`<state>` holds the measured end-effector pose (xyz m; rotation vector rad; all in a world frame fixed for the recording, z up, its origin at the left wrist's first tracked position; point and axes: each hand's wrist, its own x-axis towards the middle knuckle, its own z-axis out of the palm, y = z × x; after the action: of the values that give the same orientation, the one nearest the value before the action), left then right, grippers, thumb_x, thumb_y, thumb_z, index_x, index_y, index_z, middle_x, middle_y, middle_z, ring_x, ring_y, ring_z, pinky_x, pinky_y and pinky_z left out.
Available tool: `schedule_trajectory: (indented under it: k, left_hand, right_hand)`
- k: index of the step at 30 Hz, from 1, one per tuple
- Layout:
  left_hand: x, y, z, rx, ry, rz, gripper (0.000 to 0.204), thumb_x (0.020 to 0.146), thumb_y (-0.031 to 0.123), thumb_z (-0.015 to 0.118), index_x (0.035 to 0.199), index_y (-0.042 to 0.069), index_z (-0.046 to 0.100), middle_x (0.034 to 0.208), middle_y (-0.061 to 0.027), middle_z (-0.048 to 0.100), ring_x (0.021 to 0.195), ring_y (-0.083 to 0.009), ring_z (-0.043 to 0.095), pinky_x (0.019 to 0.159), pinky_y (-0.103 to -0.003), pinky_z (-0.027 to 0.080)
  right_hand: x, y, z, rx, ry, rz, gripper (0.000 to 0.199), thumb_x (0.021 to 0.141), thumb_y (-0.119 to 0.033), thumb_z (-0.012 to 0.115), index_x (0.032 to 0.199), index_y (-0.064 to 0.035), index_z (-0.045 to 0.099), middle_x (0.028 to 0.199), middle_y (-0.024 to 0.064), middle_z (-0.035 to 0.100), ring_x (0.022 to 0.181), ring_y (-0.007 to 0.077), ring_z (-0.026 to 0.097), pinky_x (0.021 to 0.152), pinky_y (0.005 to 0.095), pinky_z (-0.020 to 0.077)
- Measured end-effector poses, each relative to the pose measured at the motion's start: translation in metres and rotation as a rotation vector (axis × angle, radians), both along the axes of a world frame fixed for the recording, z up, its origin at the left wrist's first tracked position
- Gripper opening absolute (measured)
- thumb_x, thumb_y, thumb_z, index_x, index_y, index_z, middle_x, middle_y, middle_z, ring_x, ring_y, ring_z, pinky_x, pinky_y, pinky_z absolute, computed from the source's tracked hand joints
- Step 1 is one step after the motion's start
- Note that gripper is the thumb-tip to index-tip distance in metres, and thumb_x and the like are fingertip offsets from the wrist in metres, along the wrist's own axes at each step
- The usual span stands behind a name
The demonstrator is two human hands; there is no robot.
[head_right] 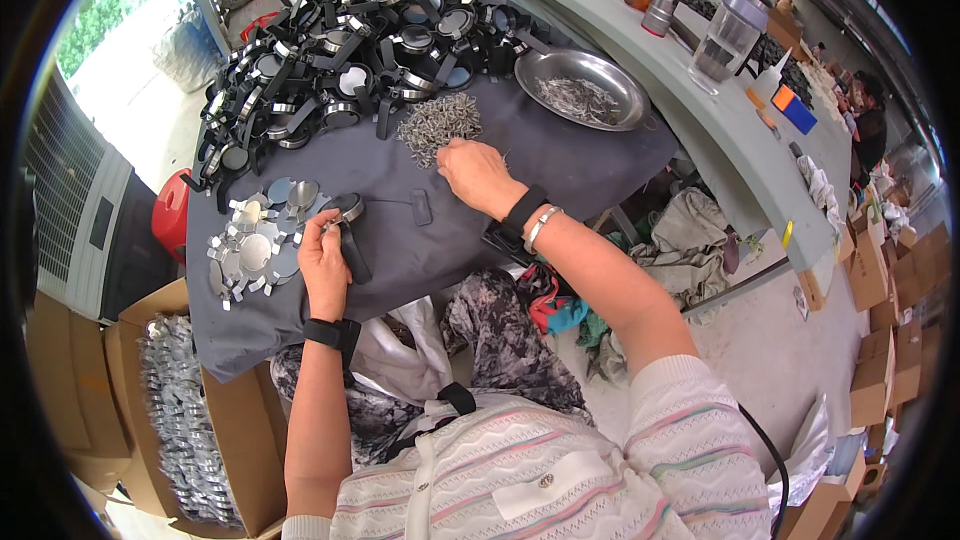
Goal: Manually assembling small metal and plastic components into larger circular units.
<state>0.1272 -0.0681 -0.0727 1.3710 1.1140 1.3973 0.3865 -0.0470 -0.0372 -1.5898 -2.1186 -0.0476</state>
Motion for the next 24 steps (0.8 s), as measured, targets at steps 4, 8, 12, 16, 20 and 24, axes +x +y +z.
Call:
schedule_trajectory:
  k: [4, 8, 12, 16, 20, 24]
  left_hand:
    - [0.002, -0.002, 0.001, -0.043, 0.008, 0.007, 0.018, 0.092, 0.004, 0.048, 0.105, 0.002, 0.060, 0.067, 0.0068, 0.043, 0.057, -0.0013, 0.032, 0.050, -0.020, 0.028]
    - [0.008, -0.003, 0.002, -0.034, -0.020, -0.029, 0.017, 0.093, 0.005, 0.048, 0.105, 0.003, 0.060, 0.066, 0.0073, 0.043, 0.056, -0.0014, 0.033, 0.050, -0.020, 0.029]
    - [-0.001, 0.005, -0.015, 0.106, 0.039, -0.001, 0.020, 0.095, 0.011, 0.045, 0.107, 0.006, 0.059, 0.057, 0.0051, 0.045, 0.038, -0.0015, 0.034, 0.035, -0.021, 0.029]
    - [0.002, 0.002, -0.006, 0.065, 0.049, -0.005, 0.017, 0.093, 0.009, 0.048, 0.106, 0.005, 0.059, 0.060, 0.0056, 0.042, 0.048, -0.0021, 0.034, 0.043, -0.021, 0.029]
    - [-0.002, 0.000, -0.005, 0.036, 0.018, 0.000, 0.016, 0.092, 0.008, 0.051, 0.105, 0.004, 0.059, 0.061, 0.0045, 0.042, 0.056, -0.0035, 0.035, 0.051, -0.022, 0.032]
    - [0.001, 0.000, -0.004, 0.021, -0.009, -0.010, 0.016, 0.091, 0.008, 0.051, 0.105, 0.004, 0.059, 0.062, 0.0034, 0.044, 0.056, -0.0040, 0.036, 0.051, -0.023, 0.033]
  right_hand:
    - [-0.024, 0.018, 0.007, -0.087, -0.034, -0.078, 0.014, 0.082, -0.013, 0.061, 0.089, -0.0012, 0.060, 0.088, 0.0203, 0.063, 0.086, 0.0370, 0.063, 0.074, 0.0451, 0.0500]
    - [-0.028, 0.048, 0.000, -0.156, -0.213, -0.158, 0.015, 0.081, -0.008, 0.056, 0.093, -0.0007, 0.062, 0.088, 0.0235, 0.064, 0.088, 0.0377, 0.064, 0.077, 0.0447, 0.0506]
    - [-0.022, 0.060, 0.009, -0.310, -0.233, 0.132, 0.011, 0.076, -0.009, 0.062, 0.083, -0.0012, 0.065, 0.082, 0.0172, 0.066, 0.079, 0.0314, 0.066, 0.072, 0.0417, 0.0506]
    - [0.000, 0.050, 0.008, -0.515, 0.154, 0.172, 0.015, 0.068, -0.007, 0.071, 0.080, -0.0011, 0.064, 0.069, 0.0125, 0.063, 0.068, 0.0228, 0.062, 0.066, 0.0349, 0.0485]
    - [-0.014, 0.037, 0.018, -0.490, 0.212, 0.022, 0.007, 0.070, -0.002, 0.067, 0.075, -0.0005, 0.062, 0.070, 0.0103, 0.063, 0.065, 0.0209, 0.060, 0.062, 0.0330, 0.0471]
    - [0.017, 0.065, 0.016, -0.068, 0.042, 0.003, 0.013, 0.066, 0.002, 0.060, 0.078, -0.0022, 0.063, 0.079, 0.0166, 0.065, 0.078, 0.0342, 0.062, 0.071, 0.0396, 0.0489]
